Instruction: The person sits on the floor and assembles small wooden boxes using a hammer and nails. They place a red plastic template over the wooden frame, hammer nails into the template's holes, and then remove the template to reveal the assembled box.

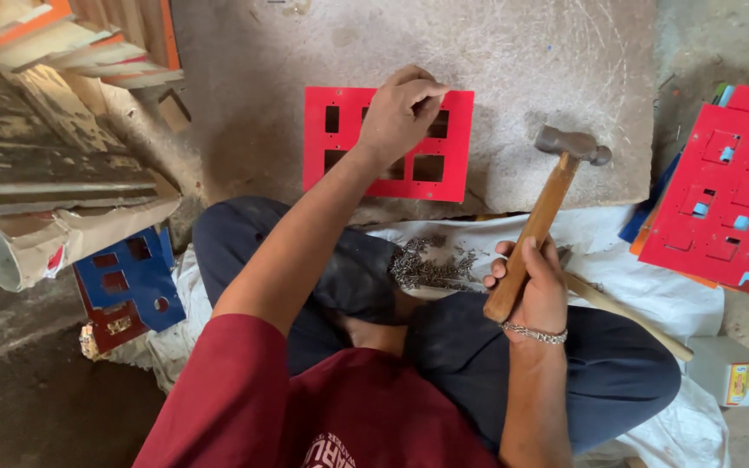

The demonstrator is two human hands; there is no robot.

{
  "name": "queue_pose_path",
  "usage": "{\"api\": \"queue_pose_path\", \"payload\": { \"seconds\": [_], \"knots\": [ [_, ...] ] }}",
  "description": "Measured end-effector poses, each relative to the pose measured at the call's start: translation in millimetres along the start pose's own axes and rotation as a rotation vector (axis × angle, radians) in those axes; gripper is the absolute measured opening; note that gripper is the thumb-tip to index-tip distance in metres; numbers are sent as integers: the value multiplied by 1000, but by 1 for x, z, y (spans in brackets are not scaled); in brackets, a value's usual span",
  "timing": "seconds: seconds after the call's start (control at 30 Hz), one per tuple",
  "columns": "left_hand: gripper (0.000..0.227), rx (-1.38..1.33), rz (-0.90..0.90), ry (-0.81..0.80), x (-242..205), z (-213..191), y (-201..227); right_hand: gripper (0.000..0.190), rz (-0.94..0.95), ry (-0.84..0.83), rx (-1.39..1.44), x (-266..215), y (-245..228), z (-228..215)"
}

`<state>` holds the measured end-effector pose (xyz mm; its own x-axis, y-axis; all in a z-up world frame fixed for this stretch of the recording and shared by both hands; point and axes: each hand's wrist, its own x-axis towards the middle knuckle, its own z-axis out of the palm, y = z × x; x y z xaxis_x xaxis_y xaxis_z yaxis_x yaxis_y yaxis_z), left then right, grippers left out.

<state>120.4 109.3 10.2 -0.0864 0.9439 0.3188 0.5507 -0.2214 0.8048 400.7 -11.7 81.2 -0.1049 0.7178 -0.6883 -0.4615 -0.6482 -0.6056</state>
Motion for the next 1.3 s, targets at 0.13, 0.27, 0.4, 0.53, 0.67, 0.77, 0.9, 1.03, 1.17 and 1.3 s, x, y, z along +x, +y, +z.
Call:
{"api": "queue_pose_path", "payload": {
  "seconds": [0.13, 0.27, 0.4, 0.53, 0.67, 0.77, 0.9, 1.03, 1.17, 1.3],
  "knots": [
    [9, -32, -6, -2, 0, 0, 1, 32, -48, 25, -134, 1, 5, 11],
    [11, -72, 13, 2, 0, -4, -3, 66, -241, 194, -629, -9, 18, 29],
    [16, -122, 36, 28, -6, -4, -7, 64, -1008, 68, -1160, -18, 27, 42],
    [37, -271, -145, -19, -4, -4, -7, 61, -1034, -16, -1383, -12, 21, 56],
    [52, -256, -104, 21, -6, -3, -10, 61, -1003, 8, -1444, -4, 20, 68],
    [53, -287, -91, 47, -8, -6, -11, 61, -950, 52, -1497, 2, 21, 75],
    [50, -276, -111, 31, -1, 1, -6, 60, -1004, 2, -1483, 4, 16, 74],
    [49, -256, -76, 83, -15, -15, -14, 60, -1073, -15, -1391, 2, 28, 83],
    [52, -253, -130, 68, 2, 11, -8, 63, -886, 104, -1570, -1, 12, 82],
    [49, -294, -155, 45, -11, -13, -17, 60, -1014, 27, -1461, -6, 20, 94]
  ]
}}
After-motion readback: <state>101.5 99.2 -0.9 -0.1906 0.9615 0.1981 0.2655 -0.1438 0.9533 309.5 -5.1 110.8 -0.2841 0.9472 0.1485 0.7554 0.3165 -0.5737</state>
